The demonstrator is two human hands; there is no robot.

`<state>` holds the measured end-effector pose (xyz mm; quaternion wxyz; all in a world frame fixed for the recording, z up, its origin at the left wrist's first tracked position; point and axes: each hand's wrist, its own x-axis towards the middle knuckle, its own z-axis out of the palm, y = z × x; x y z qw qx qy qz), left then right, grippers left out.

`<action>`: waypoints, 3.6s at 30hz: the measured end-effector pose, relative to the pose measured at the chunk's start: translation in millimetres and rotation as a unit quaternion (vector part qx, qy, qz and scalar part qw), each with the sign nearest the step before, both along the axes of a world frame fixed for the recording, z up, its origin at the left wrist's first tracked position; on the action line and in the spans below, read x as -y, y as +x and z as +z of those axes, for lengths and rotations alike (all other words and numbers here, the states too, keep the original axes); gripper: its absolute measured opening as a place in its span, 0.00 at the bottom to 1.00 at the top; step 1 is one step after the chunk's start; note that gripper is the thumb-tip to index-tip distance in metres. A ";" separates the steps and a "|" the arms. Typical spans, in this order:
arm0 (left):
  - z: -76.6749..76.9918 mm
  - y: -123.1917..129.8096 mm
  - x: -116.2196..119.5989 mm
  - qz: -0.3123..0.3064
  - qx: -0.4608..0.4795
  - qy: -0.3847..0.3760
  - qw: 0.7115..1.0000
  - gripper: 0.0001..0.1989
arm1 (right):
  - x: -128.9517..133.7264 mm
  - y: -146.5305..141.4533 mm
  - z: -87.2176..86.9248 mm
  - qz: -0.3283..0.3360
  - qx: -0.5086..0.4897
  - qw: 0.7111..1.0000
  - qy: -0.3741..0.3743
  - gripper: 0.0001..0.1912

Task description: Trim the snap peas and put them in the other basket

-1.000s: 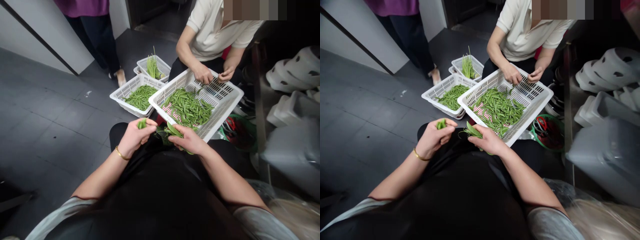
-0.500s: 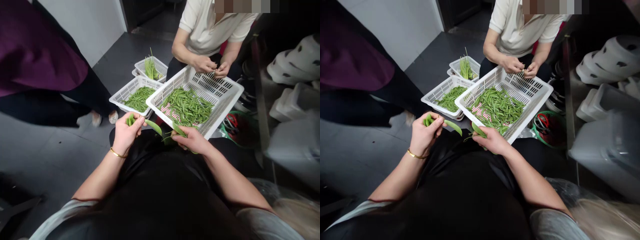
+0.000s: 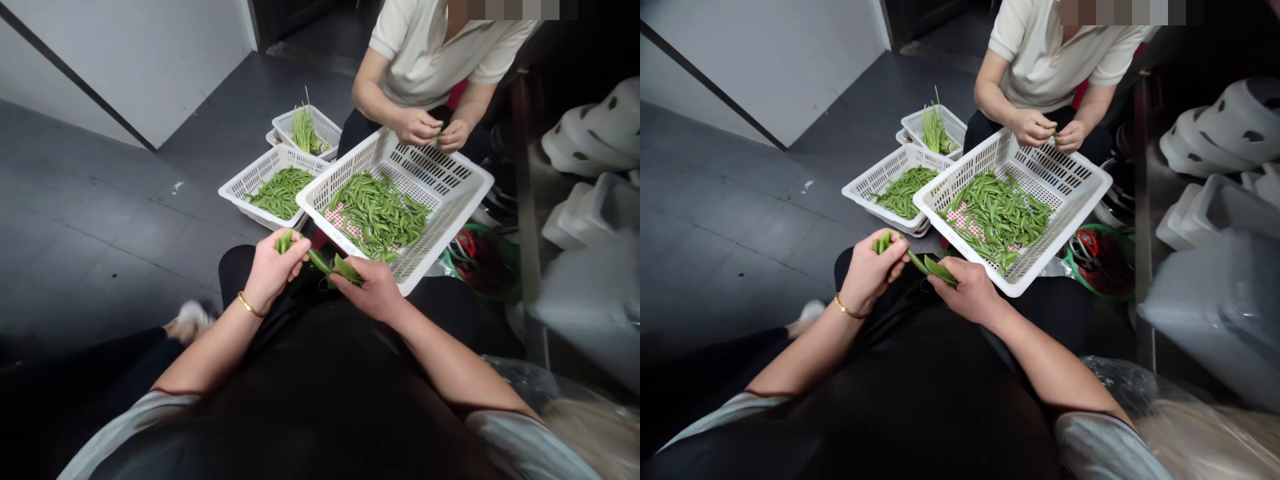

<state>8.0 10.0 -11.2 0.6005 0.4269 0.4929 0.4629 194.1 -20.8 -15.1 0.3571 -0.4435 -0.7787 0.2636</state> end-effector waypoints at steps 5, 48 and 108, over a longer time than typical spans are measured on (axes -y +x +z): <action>-5.9 1.5 4.9 -0.065 0.037 -0.075 0.994 0.15 | -0.5 2.7 4.8 0.044 -0.001 0.998 -0.044 0.07; 2.3 -37.6 -17.3 0.017 0.202 -0.109 0.973 0.09 | -11.7 18.4 9.2 0.000 0.034 0.977 -0.212 0.16; -1.2 -8.8 -25.4 0.040 0.121 -0.004 0.992 0.12 | -17.0 52.8 36.6 -0.156 0.029 0.985 0.074 0.04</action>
